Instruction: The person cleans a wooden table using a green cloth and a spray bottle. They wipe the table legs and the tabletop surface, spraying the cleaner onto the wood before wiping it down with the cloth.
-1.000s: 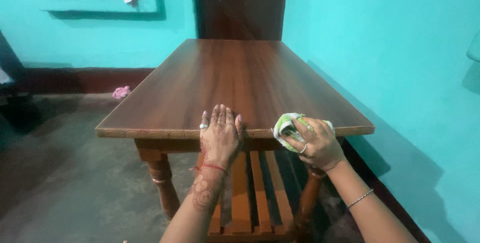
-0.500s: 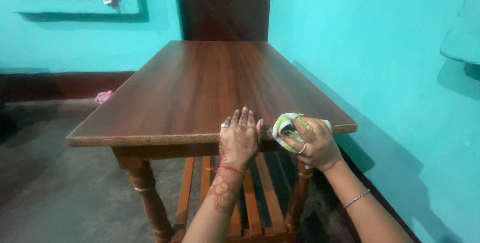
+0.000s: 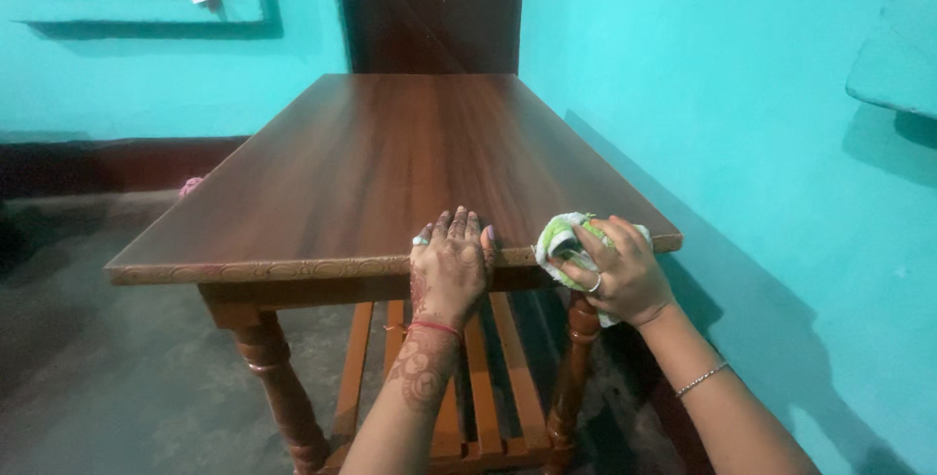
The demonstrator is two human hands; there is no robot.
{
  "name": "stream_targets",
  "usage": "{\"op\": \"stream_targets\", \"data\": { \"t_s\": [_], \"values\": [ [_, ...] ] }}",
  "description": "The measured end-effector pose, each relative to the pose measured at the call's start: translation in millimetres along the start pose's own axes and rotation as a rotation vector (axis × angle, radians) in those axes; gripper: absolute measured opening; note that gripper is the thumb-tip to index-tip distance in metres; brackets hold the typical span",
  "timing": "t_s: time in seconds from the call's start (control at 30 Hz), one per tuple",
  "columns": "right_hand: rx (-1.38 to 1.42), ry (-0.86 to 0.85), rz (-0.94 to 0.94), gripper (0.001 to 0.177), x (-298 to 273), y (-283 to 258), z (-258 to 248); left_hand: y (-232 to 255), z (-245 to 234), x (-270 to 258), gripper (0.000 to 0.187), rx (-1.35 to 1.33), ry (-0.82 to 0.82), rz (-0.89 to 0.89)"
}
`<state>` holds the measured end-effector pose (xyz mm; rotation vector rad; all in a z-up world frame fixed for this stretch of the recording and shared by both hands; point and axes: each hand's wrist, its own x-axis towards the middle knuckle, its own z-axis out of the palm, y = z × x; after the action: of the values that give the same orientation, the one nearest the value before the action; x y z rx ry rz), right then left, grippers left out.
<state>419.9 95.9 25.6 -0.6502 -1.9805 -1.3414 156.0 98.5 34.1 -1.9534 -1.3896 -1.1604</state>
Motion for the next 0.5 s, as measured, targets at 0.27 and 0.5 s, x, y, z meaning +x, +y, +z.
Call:
{"op": "stream_targets", "data": {
  "t_s": [0.27, 0.5],
  "values": [
    [0.018, -0.034, 0.029, 0.037, -21, 22, -4, 1, 0, 0, 0.047, -0.001, -0.016, -0.02],
    [-0.021, -0.094, 0.057, 0.047, -34, 28, -7, 1, 2, -1, 0.046, 0.002, -0.018, -0.01]
  ]
}}
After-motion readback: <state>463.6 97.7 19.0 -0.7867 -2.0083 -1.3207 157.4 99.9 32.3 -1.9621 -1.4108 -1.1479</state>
